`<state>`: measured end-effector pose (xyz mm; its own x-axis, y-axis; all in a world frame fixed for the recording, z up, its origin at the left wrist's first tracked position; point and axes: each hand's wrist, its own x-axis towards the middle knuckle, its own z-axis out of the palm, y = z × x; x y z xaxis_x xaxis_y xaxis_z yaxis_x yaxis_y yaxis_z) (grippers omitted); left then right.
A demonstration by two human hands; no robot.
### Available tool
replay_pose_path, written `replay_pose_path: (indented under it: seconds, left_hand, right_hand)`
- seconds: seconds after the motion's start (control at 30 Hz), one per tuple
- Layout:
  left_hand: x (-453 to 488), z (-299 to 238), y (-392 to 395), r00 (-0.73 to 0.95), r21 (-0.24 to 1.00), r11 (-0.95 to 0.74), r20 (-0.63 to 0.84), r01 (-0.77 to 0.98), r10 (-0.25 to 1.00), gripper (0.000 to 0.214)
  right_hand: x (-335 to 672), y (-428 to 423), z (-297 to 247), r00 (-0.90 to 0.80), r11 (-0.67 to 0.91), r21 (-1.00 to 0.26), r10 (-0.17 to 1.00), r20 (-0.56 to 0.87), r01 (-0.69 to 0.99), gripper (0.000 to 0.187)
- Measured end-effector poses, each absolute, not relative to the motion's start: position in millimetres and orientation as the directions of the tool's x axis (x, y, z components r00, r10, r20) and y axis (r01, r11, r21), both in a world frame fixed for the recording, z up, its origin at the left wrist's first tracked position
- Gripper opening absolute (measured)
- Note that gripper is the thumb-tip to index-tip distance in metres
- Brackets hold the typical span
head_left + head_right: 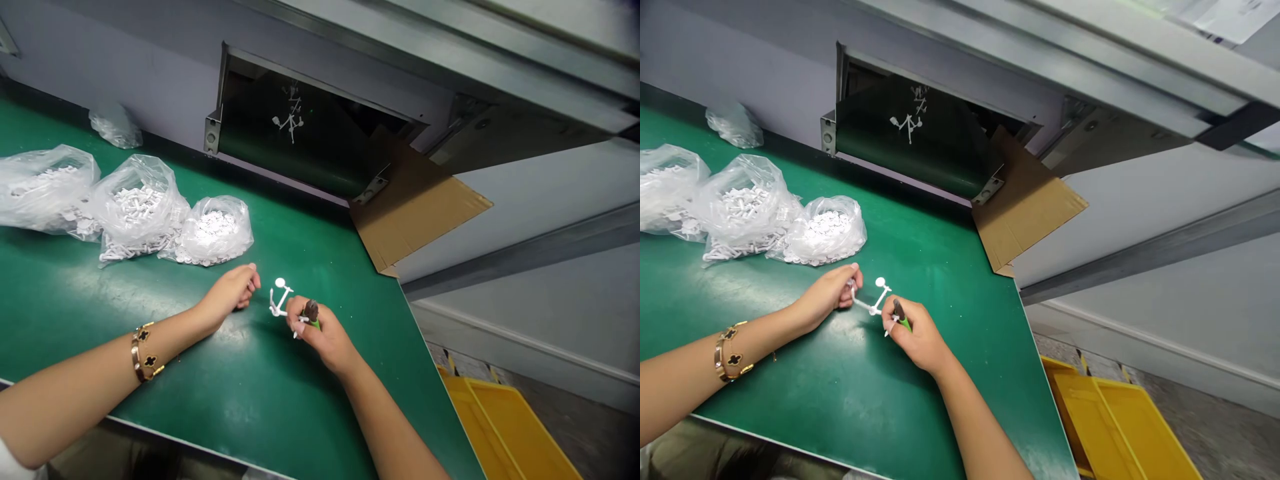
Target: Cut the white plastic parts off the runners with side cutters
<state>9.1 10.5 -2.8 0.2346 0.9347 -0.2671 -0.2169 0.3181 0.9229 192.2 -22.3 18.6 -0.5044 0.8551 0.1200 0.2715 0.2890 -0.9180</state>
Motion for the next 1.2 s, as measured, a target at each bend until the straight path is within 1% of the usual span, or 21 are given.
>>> replay_pose_path:
  seconds: [0.03,0.1,0.13,0.2,0.27,0.3,0.4,0.43,0.47,0.6,0.67,0.7,0.73,0.77,0.8,0.83,0.87,0.9,0.93,1.0,1.2]
  left_hand:
    - [9.7,-3.1,7.8,0.277,0.956,0.286,-0.258,-0.067,0.926,0.039]
    - [10.1,-2.5,2.8,0.327,0.976,0.127,-0.18,0.176,0.928,0.049]
    - [10.0,-1.8,0.9,0.346,0.967,0.035,-0.123,0.251,0.93,0.049]
    - [9.6,-0.3,-1.2,0.389,0.944,-0.095,-0.038,0.315,0.92,0.047]
    - [9.1,1.1,-1.3,0.414,0.939,-0.141,-0.001,0.313,0.91,0.045]
    - [8.8,1.8,-1.0,0.407,0.944,-0.141,0.008,0.298,0.914,0.044]
    - [7.8,3.9,-0.2,0.344,0.961,-0.105,0.01,0.258,0.939,0.045]
    - [7.6,4.4,-0.2,0.321,0.962,-0.094,0.008,0.256,0.947,0.045]
    - [7.4,4.6,-0.2,0.3,0.962,-0.087,0.006,0.258,0.954,0.045]
    - [7.8,1.3,0.5,0.267,0.978,-0.061,0.006,0.199,0.964,0.046]
    - [8.4,-2.2,1.5,0.256,0.989,-0.03,-0.008,0.144,0.967,0.047]
    - [8.6,-4.0,2.0,0.253,0.993,-0.014,-0.017,0.121,0.967,0.048]
    - [8.8,-5.7,2.4,0.253,0.995,-0.004,-0.022,0.101,0.967,0.048]
    - [9.1,-7.2,2.6,0.259,0.996,0.003,-0.025,0.087,0.965,0.048]
    - [9.4,-8.6,2.7,0.271,0.997,0.006,-0.026,0.074,0.962,0.048]
    - [9.8,-9.9,2.7,0.285,0.998,0.008,-0.025,0.061,0.958,0.048]
    - [10.3,-11.0,2.5,0.302,0.999,0.009,-0.024,0.049,0.953,0.049]
    - [11.0,-12.0,2.3,0.32,0.999,0.013,-0.025,0.041,0.947,0.049]
    - [11.7,-13.0,2.0,0.339,0.999,0.018,-0.029,0.036,0.94,0.05]
    - [13.3,-14.4,1.6,0.364,0.999,0.027,-0.035,0.027,0.931,0.05]
    - [15.4,-13.9,1.2,0.4,0.995,0.083,-0.1,0.059,0.911,0.052]
  right_hand:
    - [189.9,-24.0,18.8,-0.539,0.298,-0.92,0.834,0.12,0.256,0.012]
    - [184.6,-27.1,19.0,-0.594,0.316,-0.917,0.796,0.118,0.242,0.013]
    - [182.3,-28.4,18.9,-0.614,0.325,-0.915,0.781,0.117,0.239,0.014]
    - [179.3,-30.7,17.8,-0.649,0.337,-0.91,0.753,0.108,0.24,0.015]
    - [179.1,-32.1,14.4,-0.641,0.33,-0.915,0.76,0.111,0.233,0.015]
    - [179.9,-32.2,12.0,-0.6,0.315,-0.925,0.789,0.13,0.214,0.014]
    - [183.9,-29.2,3.7,-0.337,0.247,-0.962,0.921,0.194,0.12,0.014]
    - [185.0,-27.3,1.5,-0.264,0.224,-0.97,0.945,0.193,0.091,0.015]
    - [185.7,-25.2,-0.1,-0.231,0.199,-0.978,0.956,0.178,0.07,0.018]
    - [184.8,-18.4,-0.6,-0.32,0.063,-0.997,0.945,0.071,-0.036,0.027]
    - [184.3,-16.6,1.2,-0.315,0.018,-0.998,0.948,0.036,-0.058,0.029]
    - [184.5,-16.1,2.2,-0.301,0.021,-1.0,0.953,0.02,-0.001,0.029]
    - [184.8,-15.8,3.2,-0.286,0.046,-0.992,0.958,0.01,0.12,0.028]
    - [185.2,-15.9,4.1,-0.273,0.094,-0.952,0.962,0.011,0.291,0.026]
    - [185.3,-16.2,5.0,-0.268,0.158,-0.865,0.963,0.028,0.477,0.024]
    - [184.9,-17.0,5.8,-0.28,0.227,-0.739,0.959,0.055,0.634,0.022]
    - [184.1,-18.1,6.6,-0.303,0.29,-0.606,0.949,0.084,0.741,0.02]
    - [182.8,-19.5,7.5,-0.332,0.342,-0.496,0.937,0.111,0.799,0.018]
    - [181.3,-21.1,8.3,-0.36,0.381,-0.42,0.924,0.131,0.824,0.016]
    - [178.2,-24.1,10.2,-0.399,0.425,-0.348,0.905,0.146,0.836,0.014]
    - [176.1,-26.8,13.8,-0.422,0.456,-0.3,0.89,0.175,0.838,0.012]
